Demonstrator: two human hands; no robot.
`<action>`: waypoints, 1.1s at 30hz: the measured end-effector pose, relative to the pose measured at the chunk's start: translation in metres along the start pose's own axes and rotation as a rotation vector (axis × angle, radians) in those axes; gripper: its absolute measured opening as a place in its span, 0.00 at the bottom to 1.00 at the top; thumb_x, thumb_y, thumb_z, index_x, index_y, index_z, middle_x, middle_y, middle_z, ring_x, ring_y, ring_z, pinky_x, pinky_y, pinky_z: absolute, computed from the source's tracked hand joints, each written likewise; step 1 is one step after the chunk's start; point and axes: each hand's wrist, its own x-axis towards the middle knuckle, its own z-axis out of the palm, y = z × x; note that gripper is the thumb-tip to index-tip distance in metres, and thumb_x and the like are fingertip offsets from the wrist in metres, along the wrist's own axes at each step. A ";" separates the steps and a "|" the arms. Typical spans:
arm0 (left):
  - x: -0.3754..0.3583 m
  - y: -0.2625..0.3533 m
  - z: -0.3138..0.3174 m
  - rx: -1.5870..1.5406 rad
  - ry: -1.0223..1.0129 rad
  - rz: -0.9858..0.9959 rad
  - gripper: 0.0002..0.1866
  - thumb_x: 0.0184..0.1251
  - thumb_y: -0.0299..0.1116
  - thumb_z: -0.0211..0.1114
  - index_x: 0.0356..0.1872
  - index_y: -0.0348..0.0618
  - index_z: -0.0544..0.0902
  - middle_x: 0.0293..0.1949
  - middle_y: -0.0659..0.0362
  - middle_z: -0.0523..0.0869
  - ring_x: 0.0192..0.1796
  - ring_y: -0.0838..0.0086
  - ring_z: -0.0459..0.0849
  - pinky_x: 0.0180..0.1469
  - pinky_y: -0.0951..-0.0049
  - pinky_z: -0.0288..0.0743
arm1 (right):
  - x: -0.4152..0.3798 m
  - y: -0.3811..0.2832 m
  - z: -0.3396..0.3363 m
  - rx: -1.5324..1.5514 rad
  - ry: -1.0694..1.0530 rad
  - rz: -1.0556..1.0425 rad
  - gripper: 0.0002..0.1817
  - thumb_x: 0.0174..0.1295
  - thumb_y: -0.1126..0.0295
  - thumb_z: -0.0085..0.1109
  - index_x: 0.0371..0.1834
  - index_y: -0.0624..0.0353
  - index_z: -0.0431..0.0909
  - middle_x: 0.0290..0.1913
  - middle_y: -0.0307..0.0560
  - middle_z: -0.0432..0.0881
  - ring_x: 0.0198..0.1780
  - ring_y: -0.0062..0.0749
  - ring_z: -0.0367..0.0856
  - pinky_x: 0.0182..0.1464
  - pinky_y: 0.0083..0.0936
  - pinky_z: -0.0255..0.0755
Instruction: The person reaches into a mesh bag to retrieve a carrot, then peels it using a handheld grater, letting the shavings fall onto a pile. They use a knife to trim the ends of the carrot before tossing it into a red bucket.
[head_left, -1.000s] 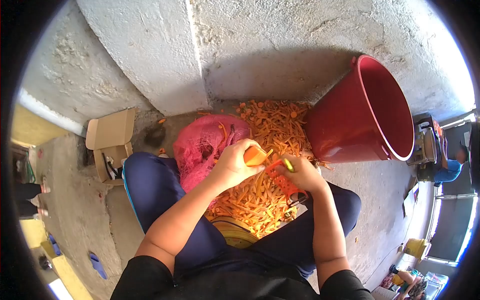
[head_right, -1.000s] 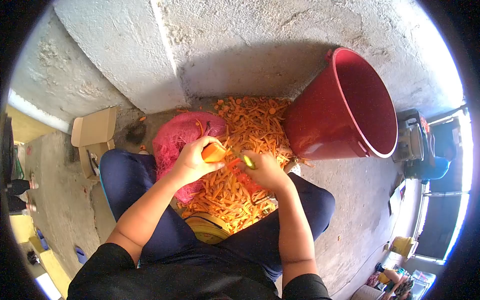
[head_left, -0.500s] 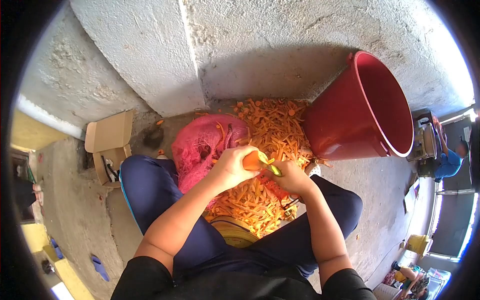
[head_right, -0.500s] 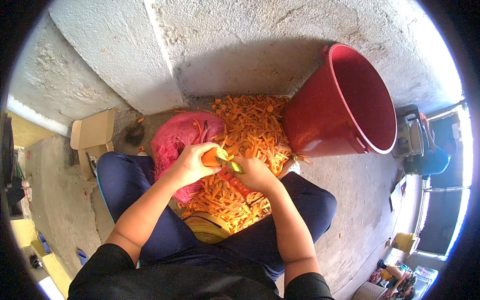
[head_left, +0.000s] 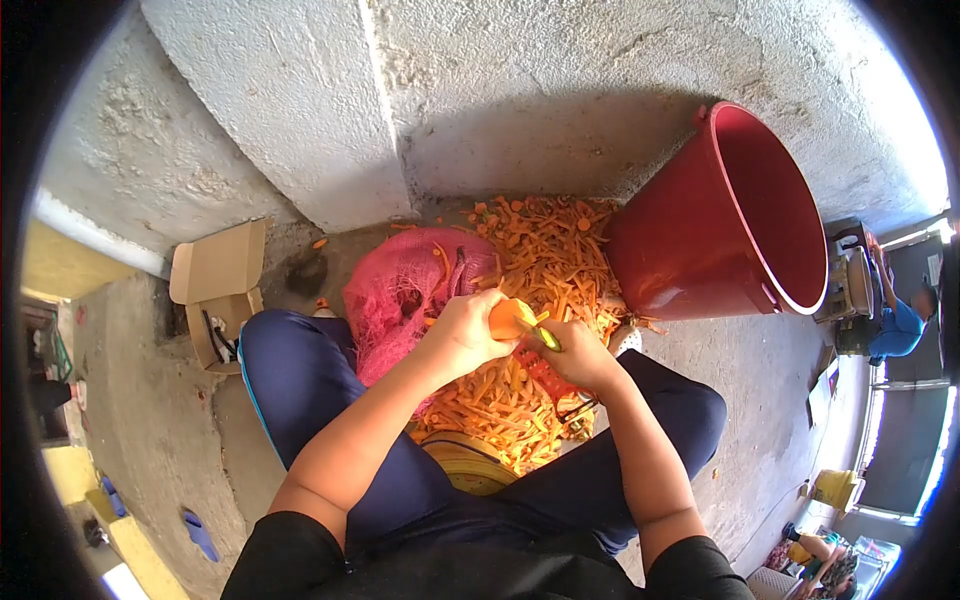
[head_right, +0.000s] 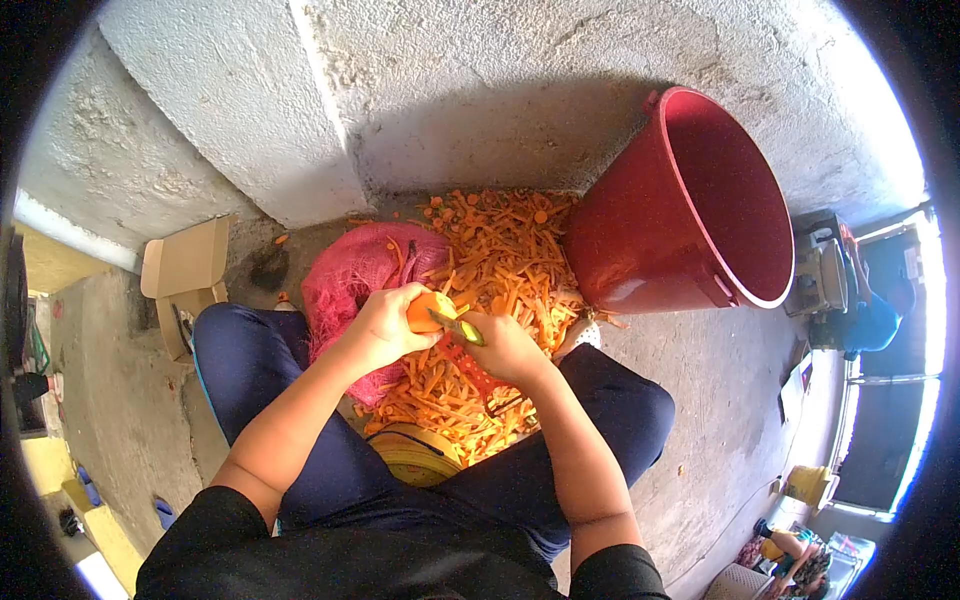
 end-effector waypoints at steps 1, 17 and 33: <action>0.000 0.000 0.000 0.013 0.012 0.019 0.18 0.39 0.26 0.69 0.35 0.38 0.75 0.28 0.53 0.81 0.32 0.69 0.82 0.36 0.75 0.73 | 0.000 -0.001 0.001 0.018 0.016 0.005 0.15 0.57 0.59 0.52 0.33 0.63 0.74 0.24 0.58 0.75 0.28 0.49 0.75 0.32 0.34 0.66; -0.004 -0.005 0.001 0.230 0.043 0.210 0.17 0.37 0.27 0.69 0.33 0.40 0.75 0.23 0.52 0.79 0.28 0.60 0.80 0.30 0.69 0.73 | 0.004 0.014 0.028 -0.030 0.061 0.087 0.10 0.52 0.68 0.53 0.26 0.65 0.73 0.25 0.60 0.75 0.29 0.51 0.75 0.33 0.36 0.67; -0.011 0.025 0.004 -0.102 -0.135 0.219 0.20 0.37 0.33 0.72 0.35 0.42 0.76 0.28 0.55 0.79 0.32 0.63 0.79 0.37 0.70 0.72 | 0.025 0.051 0.050 0.062 0.006 -0.078 0.16 0.45 0.60 0.56 0.33 0.59 0.75 0.30 0.58 0.78 0.35 0.50 0.77 0.37 0.37 0.71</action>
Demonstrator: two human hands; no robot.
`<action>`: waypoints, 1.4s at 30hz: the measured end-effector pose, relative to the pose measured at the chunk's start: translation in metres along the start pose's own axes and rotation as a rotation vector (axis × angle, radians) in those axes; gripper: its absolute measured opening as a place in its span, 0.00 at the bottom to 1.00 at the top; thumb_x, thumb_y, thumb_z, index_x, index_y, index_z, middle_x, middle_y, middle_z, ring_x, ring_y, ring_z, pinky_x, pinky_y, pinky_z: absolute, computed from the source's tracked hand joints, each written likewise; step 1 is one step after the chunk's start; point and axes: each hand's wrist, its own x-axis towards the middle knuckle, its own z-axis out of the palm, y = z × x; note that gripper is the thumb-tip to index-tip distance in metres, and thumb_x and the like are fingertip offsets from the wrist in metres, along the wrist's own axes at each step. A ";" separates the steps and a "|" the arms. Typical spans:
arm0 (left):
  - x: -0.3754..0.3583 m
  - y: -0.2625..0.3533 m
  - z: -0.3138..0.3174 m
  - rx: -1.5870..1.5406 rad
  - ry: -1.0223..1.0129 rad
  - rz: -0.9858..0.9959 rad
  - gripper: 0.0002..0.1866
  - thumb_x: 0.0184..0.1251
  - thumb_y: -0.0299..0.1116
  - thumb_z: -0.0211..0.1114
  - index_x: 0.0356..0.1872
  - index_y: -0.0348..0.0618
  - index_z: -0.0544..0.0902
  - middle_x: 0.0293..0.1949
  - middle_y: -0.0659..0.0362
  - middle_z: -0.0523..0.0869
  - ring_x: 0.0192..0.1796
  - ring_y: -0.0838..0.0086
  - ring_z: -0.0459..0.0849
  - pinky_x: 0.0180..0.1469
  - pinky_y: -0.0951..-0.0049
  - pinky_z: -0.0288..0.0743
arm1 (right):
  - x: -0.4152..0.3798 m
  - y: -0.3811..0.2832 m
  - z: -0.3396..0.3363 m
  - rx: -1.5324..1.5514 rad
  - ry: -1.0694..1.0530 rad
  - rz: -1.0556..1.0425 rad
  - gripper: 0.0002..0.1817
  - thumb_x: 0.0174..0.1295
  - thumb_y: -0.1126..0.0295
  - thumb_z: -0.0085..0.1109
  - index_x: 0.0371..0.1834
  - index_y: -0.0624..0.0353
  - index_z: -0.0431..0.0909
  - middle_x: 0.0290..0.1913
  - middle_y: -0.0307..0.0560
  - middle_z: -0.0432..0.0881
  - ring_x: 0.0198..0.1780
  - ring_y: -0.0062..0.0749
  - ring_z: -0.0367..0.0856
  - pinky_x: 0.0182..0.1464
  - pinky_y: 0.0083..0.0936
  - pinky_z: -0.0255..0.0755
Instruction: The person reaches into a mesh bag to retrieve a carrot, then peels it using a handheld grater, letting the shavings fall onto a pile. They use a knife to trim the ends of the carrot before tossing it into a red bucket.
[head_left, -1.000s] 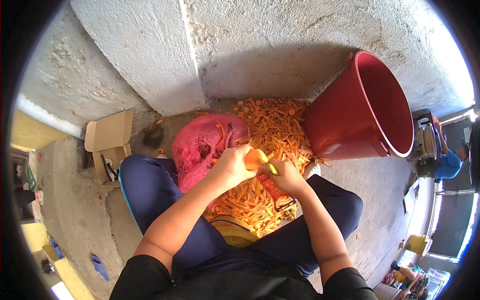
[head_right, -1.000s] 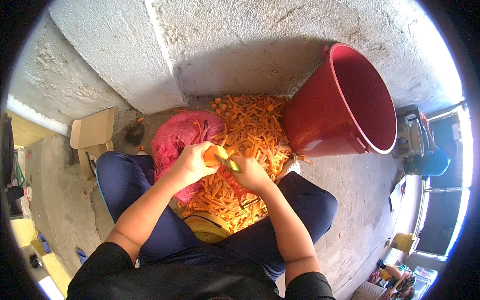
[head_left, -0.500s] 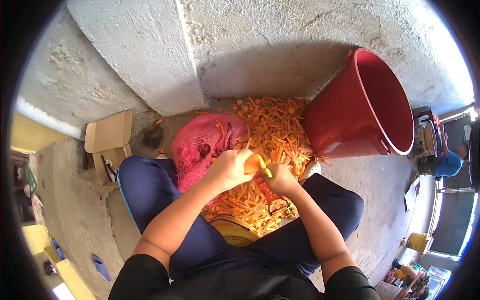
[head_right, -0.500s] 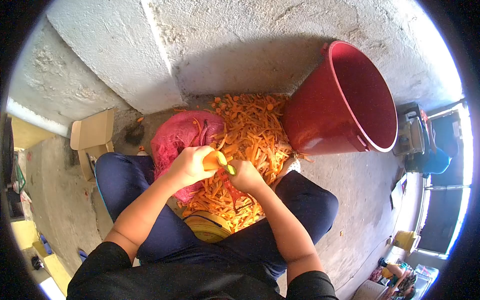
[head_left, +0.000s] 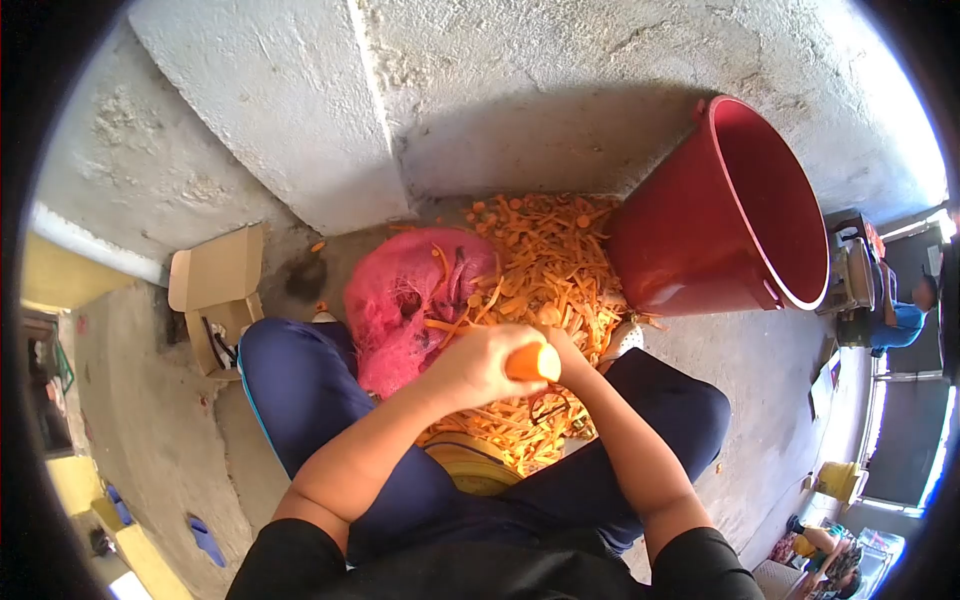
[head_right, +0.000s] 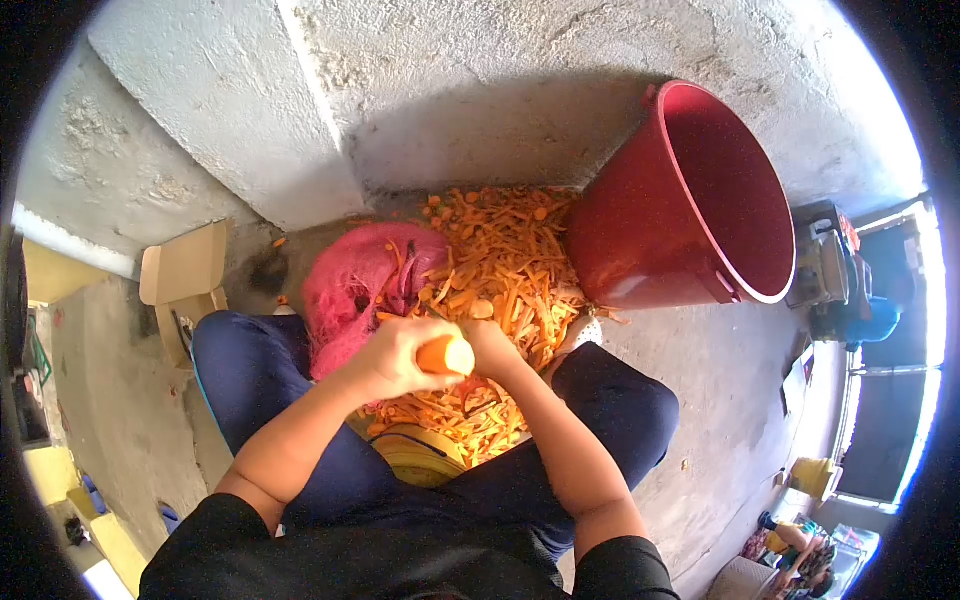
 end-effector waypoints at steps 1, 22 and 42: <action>0.001 -0.006 -0.003 0.132 0.052 0.033 0.20 0.36 0.33 0.73 0.35 0.44 0.76 0.28 0.56 0.78 0.34 0.64 0.77 0.38 0.69 0.70 | -0.005 -0.016 -0.009 -0.004 -0.060 0.044 0.15 0.44 0.62 0.56 0.34 0.59 0.75 0.31 0.56 0.79 0.36 0.49 0.77 0.37 0.36 0.70; 0.008 -0.036 -0.008 0.096 0.225 -0.163 0.22 0.38 0.25 0.68 0.37 0.40 0.69 0.32 0.50 0.77 0.38 0.57 0.77 0.40 0.68 0.70 | -0.005 -0.036 -0.028 0.485 0.244 0.331 0.12 0.58 0.65 0.50 0.26 0.64 0.72 0.17 0.37 0.71 0.22 0.18 0.66 0.26 0.21 0.62; 0.010 -0.040 -0.004 0.176 0.219 -0.325 0.22 0.39 0.25 0.68 0.35 0.42 0.64 0.26 0.51 0.77 0.31 0.59 0.79 0.32 0.67 0.71 | -0.010 -0.061 -0.025 -0.034 0.130 0.186 0.09 0.52 0.68 0.49 0.27 0.64 0.70 0.25 0.62 0.74 0.32 0.58 0.73 0.34 0.43 0.66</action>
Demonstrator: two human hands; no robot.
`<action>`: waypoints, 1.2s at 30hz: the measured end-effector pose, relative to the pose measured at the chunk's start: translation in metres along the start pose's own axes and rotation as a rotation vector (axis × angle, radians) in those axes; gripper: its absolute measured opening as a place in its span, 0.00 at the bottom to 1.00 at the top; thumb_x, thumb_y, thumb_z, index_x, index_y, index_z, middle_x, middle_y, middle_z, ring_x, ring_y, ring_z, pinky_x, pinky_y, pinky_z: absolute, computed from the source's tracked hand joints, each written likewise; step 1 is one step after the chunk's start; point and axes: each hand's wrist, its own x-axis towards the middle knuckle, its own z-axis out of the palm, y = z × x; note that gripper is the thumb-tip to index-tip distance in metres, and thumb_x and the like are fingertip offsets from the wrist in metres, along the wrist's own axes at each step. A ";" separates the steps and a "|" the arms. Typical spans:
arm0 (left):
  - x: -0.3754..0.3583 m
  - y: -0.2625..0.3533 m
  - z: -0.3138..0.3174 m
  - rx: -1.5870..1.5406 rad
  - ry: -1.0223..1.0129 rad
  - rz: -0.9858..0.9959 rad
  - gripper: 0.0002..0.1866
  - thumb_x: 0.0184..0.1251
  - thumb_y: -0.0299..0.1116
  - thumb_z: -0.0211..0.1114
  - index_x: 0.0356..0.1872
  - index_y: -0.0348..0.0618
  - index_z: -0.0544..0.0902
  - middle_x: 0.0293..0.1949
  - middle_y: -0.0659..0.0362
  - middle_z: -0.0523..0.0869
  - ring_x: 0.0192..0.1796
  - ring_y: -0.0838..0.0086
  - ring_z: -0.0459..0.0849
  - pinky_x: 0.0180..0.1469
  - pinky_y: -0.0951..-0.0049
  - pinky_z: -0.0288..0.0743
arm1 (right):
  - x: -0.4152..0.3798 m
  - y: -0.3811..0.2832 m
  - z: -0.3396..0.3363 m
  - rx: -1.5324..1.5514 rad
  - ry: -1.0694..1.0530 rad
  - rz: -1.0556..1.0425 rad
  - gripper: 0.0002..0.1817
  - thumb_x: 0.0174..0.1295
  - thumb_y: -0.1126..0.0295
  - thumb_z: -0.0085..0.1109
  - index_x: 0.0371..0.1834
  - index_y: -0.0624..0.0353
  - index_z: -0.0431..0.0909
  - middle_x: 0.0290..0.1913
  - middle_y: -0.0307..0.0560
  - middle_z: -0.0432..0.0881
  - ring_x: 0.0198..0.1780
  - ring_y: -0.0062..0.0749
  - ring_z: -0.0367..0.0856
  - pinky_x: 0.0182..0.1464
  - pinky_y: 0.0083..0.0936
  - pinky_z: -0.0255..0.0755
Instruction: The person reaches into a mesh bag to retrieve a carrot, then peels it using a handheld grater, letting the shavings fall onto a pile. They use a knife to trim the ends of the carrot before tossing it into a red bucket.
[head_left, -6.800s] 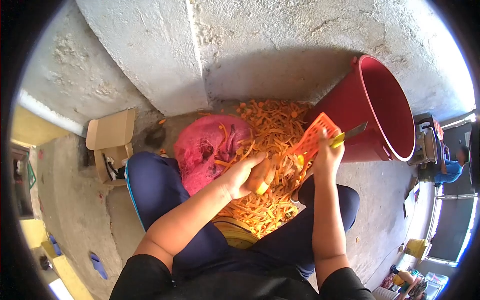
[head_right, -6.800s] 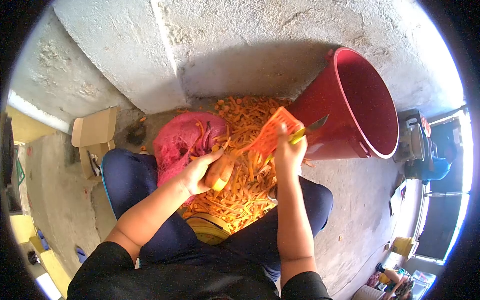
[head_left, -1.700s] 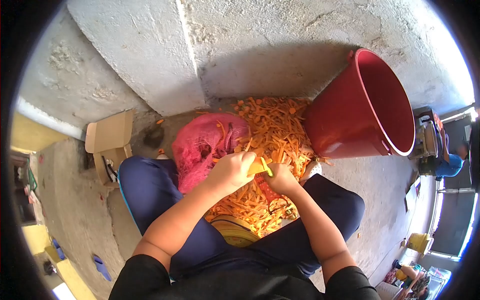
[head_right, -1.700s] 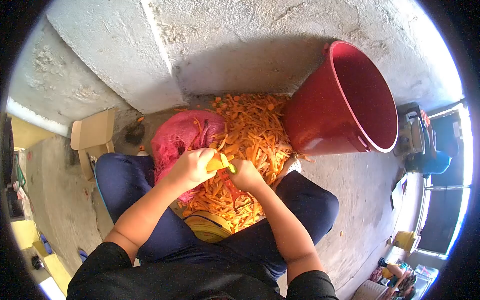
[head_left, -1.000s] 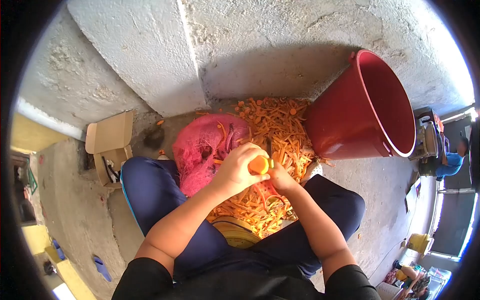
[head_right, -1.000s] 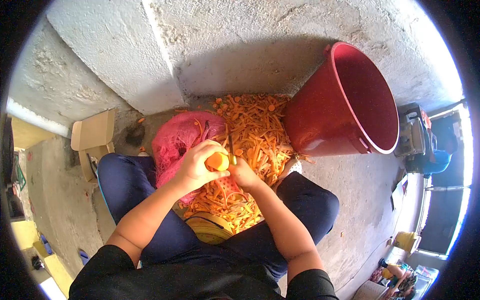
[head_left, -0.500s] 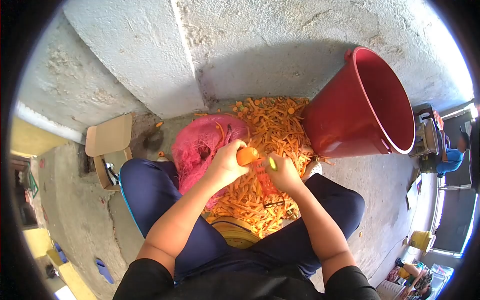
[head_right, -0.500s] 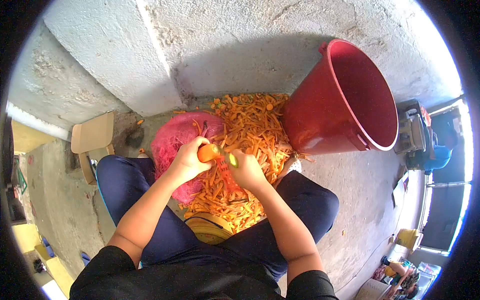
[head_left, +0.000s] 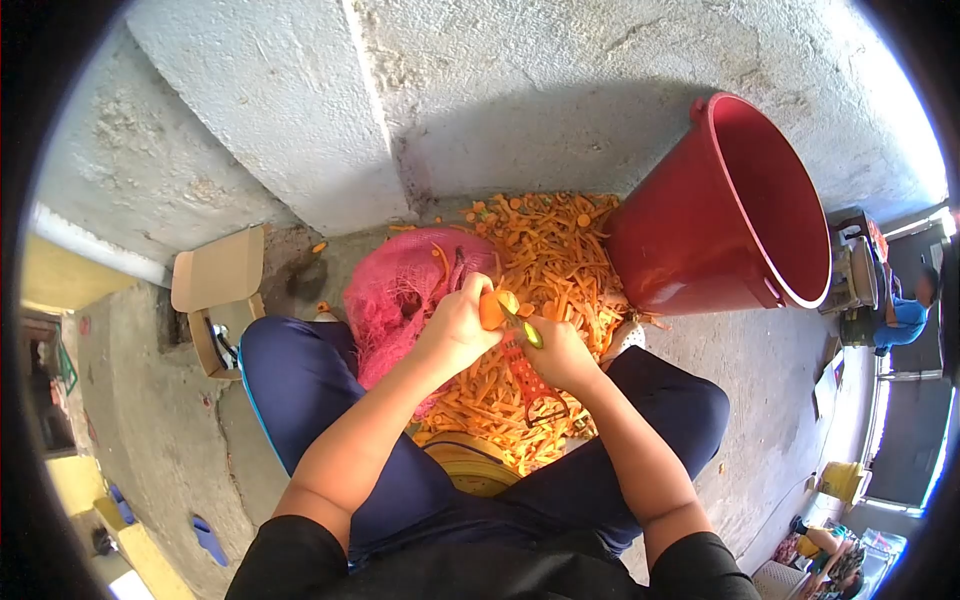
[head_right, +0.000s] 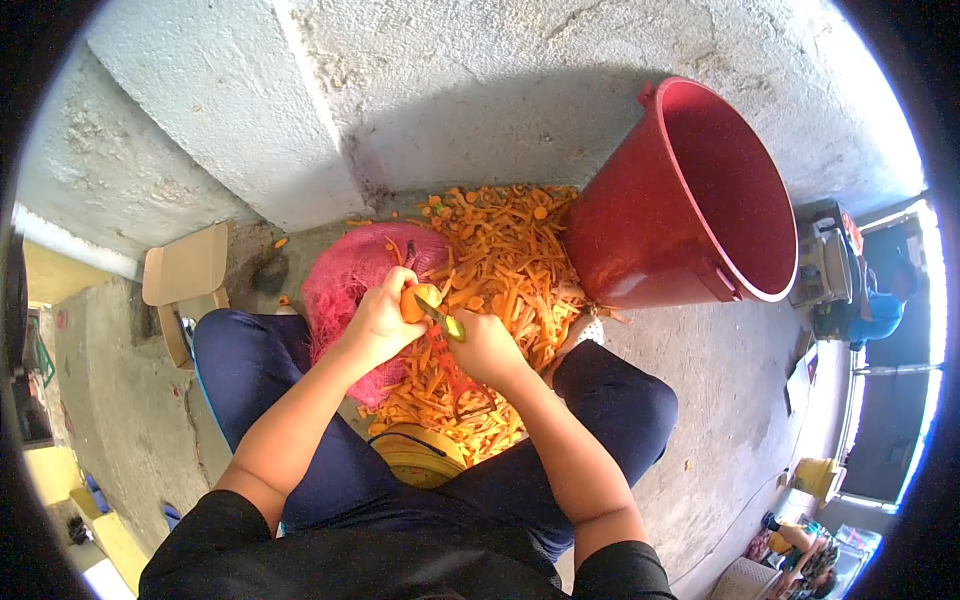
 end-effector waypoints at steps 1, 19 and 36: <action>0.000 0.000 0.000 -0.007 0.005 -0.001 0.22 0.40 0.25 0.67 0.35 0.42 0.64 0.25 0.51 0.77 0.31 0.59 0.79 0.32 0.67 0.71 | 0.000 0.000 0.000 -0.003 0.000 0.001 0.09 0.52 0.68 0.49 0.27 0.64 0.70 0.25 0.62 0.74 0.32 0.58 0.73 0.34 0.43 0.66; -0.002 0.000 -0.004 0.029 -0.013 0.147 0.25 0.38 0.28 0.69 0.37 0.41 0.64 0.23 0.48 0.76 0.29 0.53 0.77 0.28 0.62 0.68 | 0.003 0.009 0.013 -0.015 -0.024 0.036 0.12 0.55 0.64 0.46 0.28 0.64 0.73 0.27 0.61 0.76 0.34 0.54 0.75 0.36 0.39 0.68; -0.006 -0.005 -0.002 0.090 -0.048 0.256 0.25 0.38 0.24 0.67 0.40 0.41 0.66 0.30 0.49 0.77 0.32 0.54 0.78 0.33 0.65 0.72 | 0.004 0.018 0.019 0.061 -0.063 0.080 0.13 0.54 0.63 0.48 0.29 0.65 0.73 0.28 0.64 0.75 0.35 0.58 0.74 0.37 0.41 0.67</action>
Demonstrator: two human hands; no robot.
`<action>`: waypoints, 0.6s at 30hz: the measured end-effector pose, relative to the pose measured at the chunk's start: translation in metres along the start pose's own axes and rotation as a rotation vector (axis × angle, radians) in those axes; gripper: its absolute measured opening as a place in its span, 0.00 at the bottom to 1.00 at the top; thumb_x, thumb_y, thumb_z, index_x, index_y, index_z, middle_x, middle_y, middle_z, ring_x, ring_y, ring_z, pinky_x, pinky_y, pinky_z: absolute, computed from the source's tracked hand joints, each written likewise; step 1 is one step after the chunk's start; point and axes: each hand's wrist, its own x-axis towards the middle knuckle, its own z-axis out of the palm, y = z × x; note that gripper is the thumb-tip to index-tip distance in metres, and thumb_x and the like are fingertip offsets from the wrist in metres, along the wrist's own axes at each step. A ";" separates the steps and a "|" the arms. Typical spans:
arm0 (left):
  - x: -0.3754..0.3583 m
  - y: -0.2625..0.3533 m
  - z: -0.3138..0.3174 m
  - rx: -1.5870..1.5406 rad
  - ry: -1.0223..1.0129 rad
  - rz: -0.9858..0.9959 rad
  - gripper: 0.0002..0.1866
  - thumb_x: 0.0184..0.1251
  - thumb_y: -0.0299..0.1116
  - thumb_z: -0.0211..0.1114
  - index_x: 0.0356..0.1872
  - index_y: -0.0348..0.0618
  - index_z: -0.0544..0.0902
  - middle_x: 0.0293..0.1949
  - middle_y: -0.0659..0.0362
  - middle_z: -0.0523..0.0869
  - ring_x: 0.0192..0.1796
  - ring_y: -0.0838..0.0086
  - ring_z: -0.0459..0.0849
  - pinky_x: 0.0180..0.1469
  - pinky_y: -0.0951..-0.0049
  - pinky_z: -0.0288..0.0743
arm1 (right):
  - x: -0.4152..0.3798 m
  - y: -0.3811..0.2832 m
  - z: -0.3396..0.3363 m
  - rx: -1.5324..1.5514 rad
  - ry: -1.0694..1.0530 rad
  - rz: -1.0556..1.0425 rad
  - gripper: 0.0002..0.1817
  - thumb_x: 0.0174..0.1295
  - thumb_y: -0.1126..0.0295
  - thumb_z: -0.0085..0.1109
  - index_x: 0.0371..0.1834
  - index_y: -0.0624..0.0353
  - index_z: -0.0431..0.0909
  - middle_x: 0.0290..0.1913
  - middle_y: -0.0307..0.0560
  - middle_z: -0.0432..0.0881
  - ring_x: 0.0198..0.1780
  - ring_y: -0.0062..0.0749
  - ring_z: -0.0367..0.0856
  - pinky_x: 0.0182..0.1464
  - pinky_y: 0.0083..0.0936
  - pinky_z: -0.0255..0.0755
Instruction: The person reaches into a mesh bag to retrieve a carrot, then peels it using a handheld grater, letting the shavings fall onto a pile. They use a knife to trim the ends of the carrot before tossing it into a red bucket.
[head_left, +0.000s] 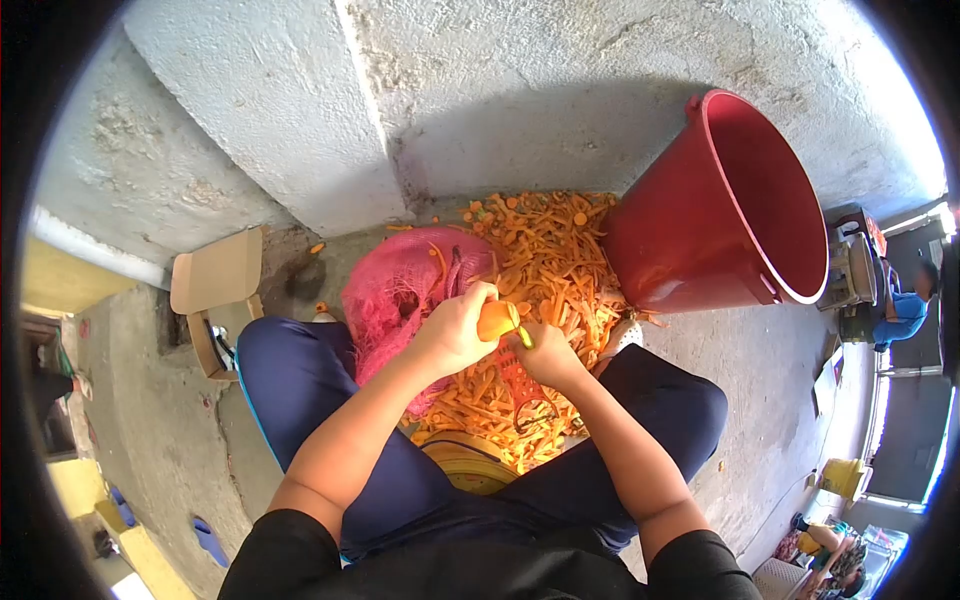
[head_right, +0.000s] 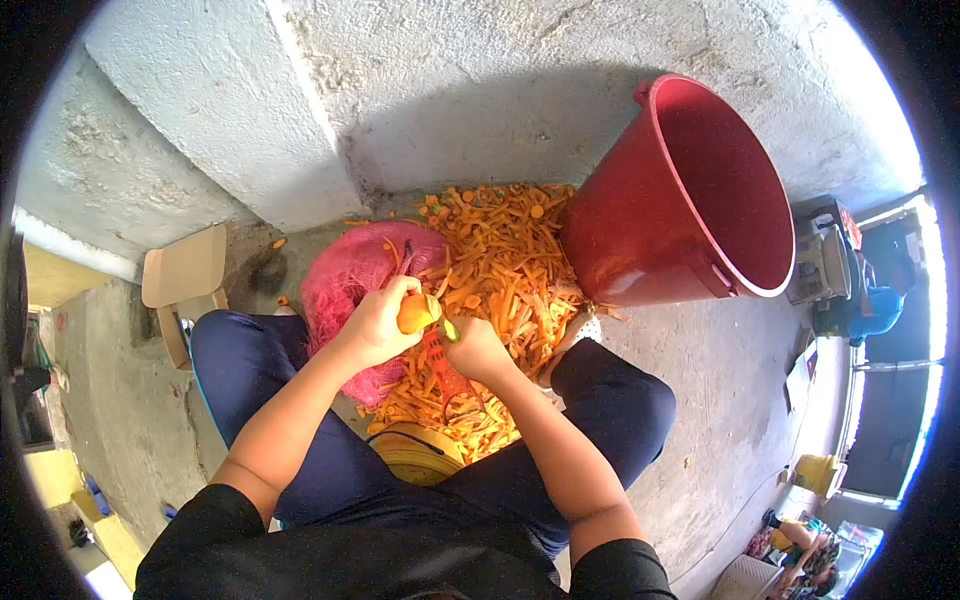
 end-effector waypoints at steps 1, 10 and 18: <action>0.000 0.001 0.000 0.060 0.009 0.025 0.25 0.38 0.24 0.67 0.40 0.41 0.66 0.31 0.49 0.77 0.32 0.54 0.78 0.33 0.65 0.72 | 0.002 0.006 0.004 0.028 -0.007 0.005 0.13 0.54 0.63 0.47 0.29 0.65 0.73 0.28 0.64 0.75 0.34 0.58 0.74 0.37 0.41 0.68; -0.003 0.043 -0.002 -0.334 -0.239 0.024 0.24 0.41 0.25 0.67 0.41 0.43 0.66 0.33 0.55 0.76 0.37 0.65 0.78 0.41 0.73 0.70 | 0.018 0.041 0.008 -0.082 -0.102 0.110 0.16 0.47 0.60 0.54 0.31 0.63 0.76 0.28 0.62 0.77 0.35 0.53 0.77 0.38 0.39 0.70; 0.001 0.021 0.012 -0.096 -0.237 -0.093 0.20 0.46 0.32 0.66 0.38 0.43 0.66 0.31 0.50 0.77 0.35 0.57 0.78 0.35 0.65 0.70 | 0.024 0.068 0.032 -0.343 -0.177 -0.118 0.12 0.48 0.66 0.48 0.27 0.64 0.76 0.29 0.59 0.78 0.34 0.51 0.77 0.38 0.38 0.71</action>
